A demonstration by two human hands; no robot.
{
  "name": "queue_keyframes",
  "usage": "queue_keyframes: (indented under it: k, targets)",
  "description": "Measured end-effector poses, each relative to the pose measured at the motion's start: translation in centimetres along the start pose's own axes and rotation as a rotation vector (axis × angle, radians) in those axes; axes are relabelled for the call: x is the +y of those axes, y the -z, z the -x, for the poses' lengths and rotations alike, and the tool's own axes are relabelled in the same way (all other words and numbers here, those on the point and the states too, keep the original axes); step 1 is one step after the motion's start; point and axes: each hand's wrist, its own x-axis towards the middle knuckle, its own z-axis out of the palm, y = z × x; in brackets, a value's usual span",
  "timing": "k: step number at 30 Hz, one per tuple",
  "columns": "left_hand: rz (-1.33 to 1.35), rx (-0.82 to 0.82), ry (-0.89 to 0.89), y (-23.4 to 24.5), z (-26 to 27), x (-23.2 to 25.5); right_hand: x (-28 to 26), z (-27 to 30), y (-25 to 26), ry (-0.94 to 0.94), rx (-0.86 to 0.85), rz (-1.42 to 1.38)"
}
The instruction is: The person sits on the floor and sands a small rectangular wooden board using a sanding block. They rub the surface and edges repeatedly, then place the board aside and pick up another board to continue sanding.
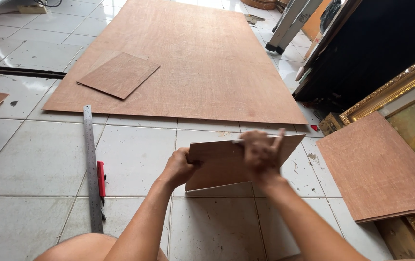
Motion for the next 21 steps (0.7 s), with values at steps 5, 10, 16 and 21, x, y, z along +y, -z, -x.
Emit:
queue_keyframes:
  k: [5,10,16,21]
  targets:
    - [0.007,0.013,0.006,-0.1,-0.4,-0.2,15.7,0.0,-8.5,-0.110,0.185,0.046]
    - [-0.020,0.020,0.004,-0.5,-0.6,0.1,9.0,0.2,-6.9,-0.207,0.198,0.000]
    - [-0.023,0.019,0.005,-0.7,0.0,0.2,-9.7,0.4,0.9,0.034,-0.106,-0.020]
    - [-0.071,0.027,0.005,0.9,1.4,1.7,-9.6,0.5,1.0,0.364,0.098,-0.266]
